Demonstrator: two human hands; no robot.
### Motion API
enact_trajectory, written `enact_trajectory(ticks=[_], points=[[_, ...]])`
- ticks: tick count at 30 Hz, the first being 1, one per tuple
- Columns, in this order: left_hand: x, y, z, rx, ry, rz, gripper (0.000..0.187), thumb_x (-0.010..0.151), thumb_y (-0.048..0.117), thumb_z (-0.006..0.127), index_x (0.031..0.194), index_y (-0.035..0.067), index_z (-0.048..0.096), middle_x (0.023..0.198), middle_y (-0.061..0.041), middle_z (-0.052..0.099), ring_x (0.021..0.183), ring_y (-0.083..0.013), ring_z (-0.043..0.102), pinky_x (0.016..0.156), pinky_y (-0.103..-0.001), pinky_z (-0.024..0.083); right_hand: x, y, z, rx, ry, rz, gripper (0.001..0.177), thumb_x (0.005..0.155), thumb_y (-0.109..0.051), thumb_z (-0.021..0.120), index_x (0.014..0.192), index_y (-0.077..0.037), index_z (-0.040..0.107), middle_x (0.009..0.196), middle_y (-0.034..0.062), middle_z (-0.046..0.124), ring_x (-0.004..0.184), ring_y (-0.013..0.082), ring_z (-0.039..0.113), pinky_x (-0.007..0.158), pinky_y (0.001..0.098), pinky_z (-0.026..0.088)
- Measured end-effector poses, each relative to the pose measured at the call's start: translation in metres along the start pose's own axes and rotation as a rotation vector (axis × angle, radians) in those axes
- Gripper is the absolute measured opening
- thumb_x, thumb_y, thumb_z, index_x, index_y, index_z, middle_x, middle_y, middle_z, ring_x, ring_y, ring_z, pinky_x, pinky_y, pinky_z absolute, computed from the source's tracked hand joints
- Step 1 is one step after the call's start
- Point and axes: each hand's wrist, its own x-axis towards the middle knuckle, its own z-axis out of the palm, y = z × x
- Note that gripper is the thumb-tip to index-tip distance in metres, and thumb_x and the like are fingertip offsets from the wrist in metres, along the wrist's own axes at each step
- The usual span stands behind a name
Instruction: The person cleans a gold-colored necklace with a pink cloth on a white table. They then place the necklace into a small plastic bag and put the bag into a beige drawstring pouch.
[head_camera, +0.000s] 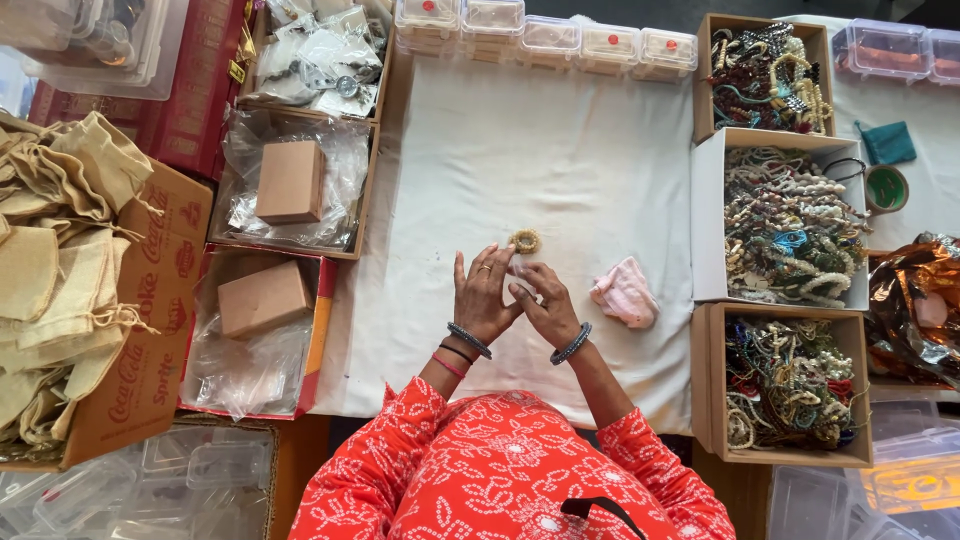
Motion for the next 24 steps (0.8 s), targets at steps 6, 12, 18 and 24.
enact_trajectory(ticks=[6,12,18,24], points=[[-0.004,-0.007,0.01,0.011,-0.013,0.004,0.06,0.081,0.033,0.078,0.134,0.015,0.057,0.137,-0.005,0.063,0.144,-0.0259,0.046,0.123,-0.066,0.012,0.005,-0.005,0.001,0.007,-0.017,0.071,0.035,0.092,-0.014,0.073,0.127,-0.006,0.07,0.121,0.0086,0.064,0.098,0.0169,0.066,0.07,0.0286,0.054],[-0.002,-0.012,0.013,-0.013,-0.004,-0.036,0.059,0.081,0.035,0.079,0.132,0.015,0.059,0.136,-0.005,0.063,0.143,-0.0265,0.047,0.122,-0.066,0.014,0.01,-0.023,0.0,-0.063,-0.032,0.081,0.038,0.089,-0.013,0.076,0.126,-0.006,0.069,0.124,0.0111,0.064,0.102,0.0186,0.067,0.072,0.0286,0.059],[-0.001,-0.027,0.006,-0.088,0.032,-0.114,0.07,0.077,0.048,0.084,0.132,0.015,0.057,0.136,-0.006,0.062,0.141,-0.0275,0.047,0.121,-0.064,0.019,0.007,-0.032,-0.009,-0.152,0.076,-0.221,0.032,0.092,-0.013,0.079,0.123,-0.008,0.074,0.126,0.013,0.065,0.114,0.0243,0.068,0.09,0.0352,0.059],[-0.008,-0.042,0.009,-0.098,0.062,-0.159,0.071,0.077,0.044,0.086,0.134,0.012,0.058,0.136,-0.007,0.063,0.14,-0.0274,0.05,0.122,-0.061,0.023,0.03,0.047,-0.031,-0.179,0.3,0.185,0.015,0.096,-0.014,0.073,0.11,-0.01,0.078,0.111,0.0076,0.072,0.095,0.0179,0.073,0.073,0.0302,0.064]])
